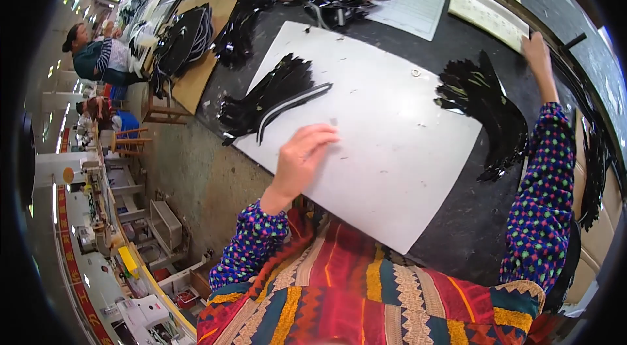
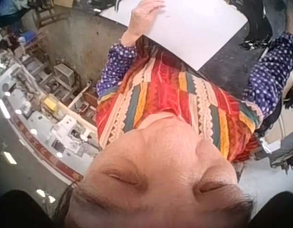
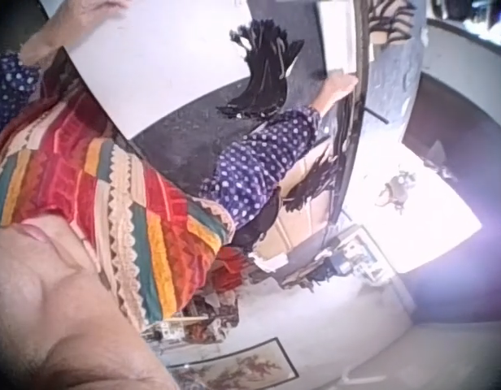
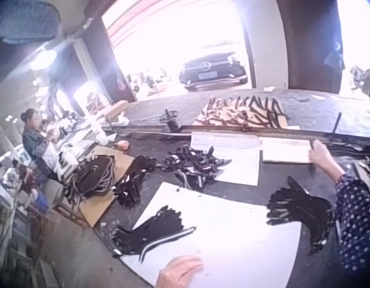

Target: Applying glue to shoe components and recording production counts in a notebook.

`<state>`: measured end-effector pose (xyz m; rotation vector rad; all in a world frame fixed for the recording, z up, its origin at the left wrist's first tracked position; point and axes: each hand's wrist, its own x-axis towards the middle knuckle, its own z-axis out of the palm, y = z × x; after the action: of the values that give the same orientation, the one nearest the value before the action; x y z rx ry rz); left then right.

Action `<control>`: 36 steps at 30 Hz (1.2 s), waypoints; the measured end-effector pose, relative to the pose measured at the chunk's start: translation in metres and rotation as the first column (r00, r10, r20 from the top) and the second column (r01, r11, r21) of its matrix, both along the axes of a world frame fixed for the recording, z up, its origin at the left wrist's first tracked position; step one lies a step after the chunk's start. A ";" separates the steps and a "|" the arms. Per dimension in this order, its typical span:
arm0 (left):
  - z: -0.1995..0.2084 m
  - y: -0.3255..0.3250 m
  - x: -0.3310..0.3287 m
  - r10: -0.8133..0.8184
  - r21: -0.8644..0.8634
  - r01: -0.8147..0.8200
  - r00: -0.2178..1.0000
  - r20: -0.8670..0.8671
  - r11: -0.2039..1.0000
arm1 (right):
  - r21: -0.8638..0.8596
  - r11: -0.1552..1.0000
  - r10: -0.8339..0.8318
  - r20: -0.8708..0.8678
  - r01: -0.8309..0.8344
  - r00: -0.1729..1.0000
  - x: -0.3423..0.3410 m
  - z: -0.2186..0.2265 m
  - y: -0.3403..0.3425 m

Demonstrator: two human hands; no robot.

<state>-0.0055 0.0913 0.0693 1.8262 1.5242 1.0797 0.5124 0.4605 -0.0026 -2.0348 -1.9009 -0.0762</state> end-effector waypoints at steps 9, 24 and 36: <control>-0.037 -0.001 -0.098 0.294 0.186 -0.230 0.806 -0.513 0.955 | -0.050 0.888 0.429 -0.263 -0.456 0.864 -0.197 0.145 -0.239; -0.062 0.013 -0.032 0.292 0.375 -0.109 0.830 -0.475 0.921 | 0.085 0.975 -0.206 -0.014 0.206 0.978 -0.035 0.032 -0.310; -0.056 0.004 0.010 0.000 0.324 0.175 0.880 -0.475 0.930 | -0.186 0.981 -0.099 -0.192 0.063 0.976 -0.016 0.038 -0.308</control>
<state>0.0049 0.0958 0.0135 2.5363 1.5484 0.9610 0.4962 0.1529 0.0358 -2.1444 -1.7547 0.2795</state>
